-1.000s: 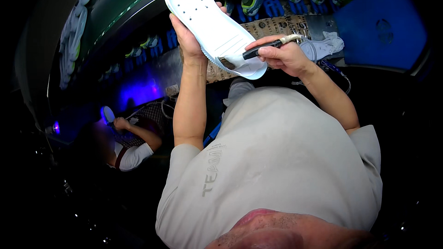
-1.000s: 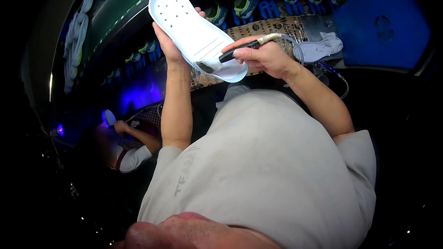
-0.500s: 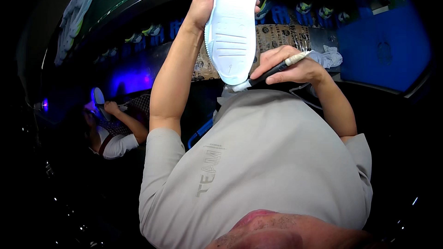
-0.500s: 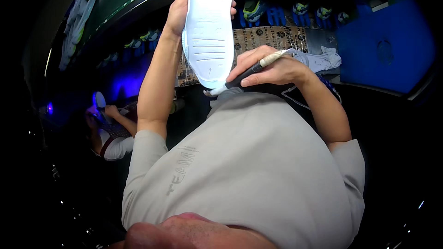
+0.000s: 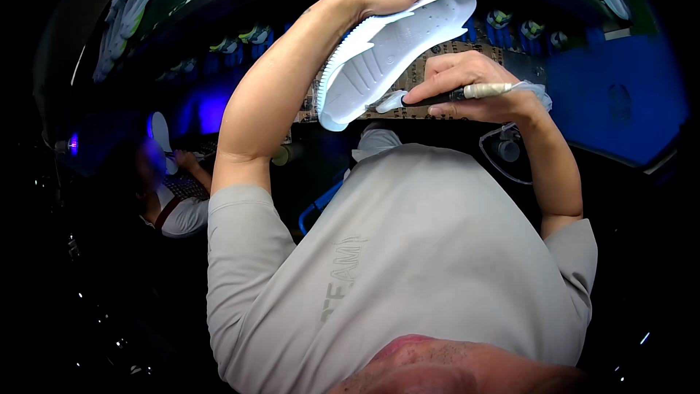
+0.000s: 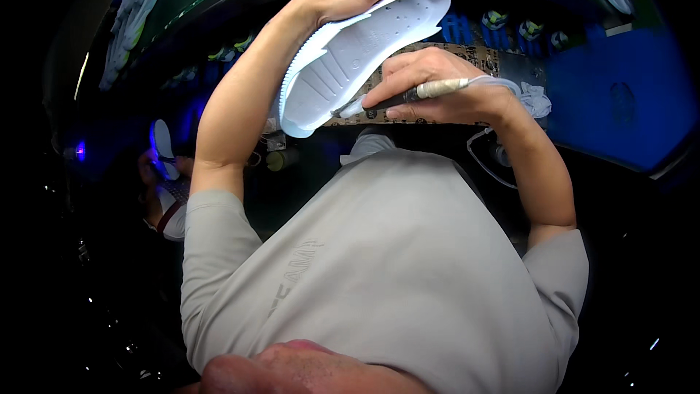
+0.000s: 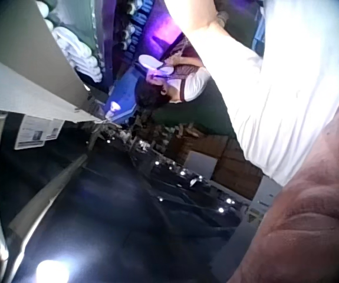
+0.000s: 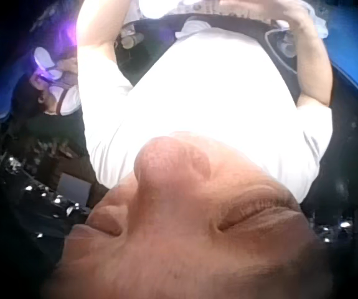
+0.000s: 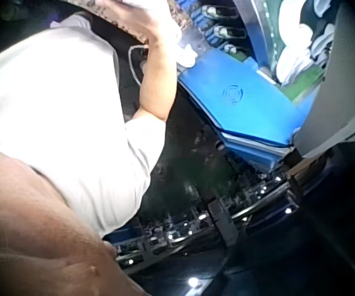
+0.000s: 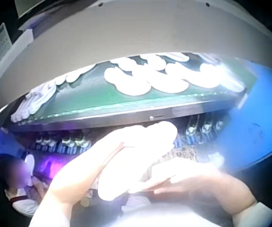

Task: The person repeatedly picks up white slipper soles from a conveyor belt and applies a dark substance to the insole using a small brush. The person works one at a time, rotating each sole to cover the surface, then places the treated sole back on the belt.

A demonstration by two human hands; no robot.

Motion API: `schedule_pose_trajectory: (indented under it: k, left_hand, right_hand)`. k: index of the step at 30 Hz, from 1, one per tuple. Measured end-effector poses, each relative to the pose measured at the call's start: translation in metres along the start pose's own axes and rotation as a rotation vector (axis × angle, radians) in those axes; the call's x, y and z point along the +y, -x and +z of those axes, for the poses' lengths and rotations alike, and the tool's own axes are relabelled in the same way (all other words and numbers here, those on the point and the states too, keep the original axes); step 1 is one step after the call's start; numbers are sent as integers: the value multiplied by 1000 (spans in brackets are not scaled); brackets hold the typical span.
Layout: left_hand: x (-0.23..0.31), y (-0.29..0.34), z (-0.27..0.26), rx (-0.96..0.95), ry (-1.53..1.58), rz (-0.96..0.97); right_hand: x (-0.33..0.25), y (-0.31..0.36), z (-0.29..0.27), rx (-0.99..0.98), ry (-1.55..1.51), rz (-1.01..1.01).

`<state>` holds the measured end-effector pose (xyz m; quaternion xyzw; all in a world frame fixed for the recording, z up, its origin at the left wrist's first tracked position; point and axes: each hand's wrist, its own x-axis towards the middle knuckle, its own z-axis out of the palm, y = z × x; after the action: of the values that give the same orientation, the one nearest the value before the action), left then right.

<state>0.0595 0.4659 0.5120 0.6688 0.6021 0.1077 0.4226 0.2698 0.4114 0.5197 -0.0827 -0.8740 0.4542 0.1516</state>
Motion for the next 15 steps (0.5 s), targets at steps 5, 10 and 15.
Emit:
schedule_pose_trajectory:
  k: [5, 10, 15]
  left_hand:
    - [0, 6, -9, -72, -38, -40]
    - [1, -3, -3, -80, -145, -32]
    - [0, -3, -10, -76, -189, -70]
  right_hand:
    - [19, 8, -12, 118, 262, 31]
    - [37, 28, -38, 267, 199, -36]
    - [40, 36, -53, 89, 227, 4]
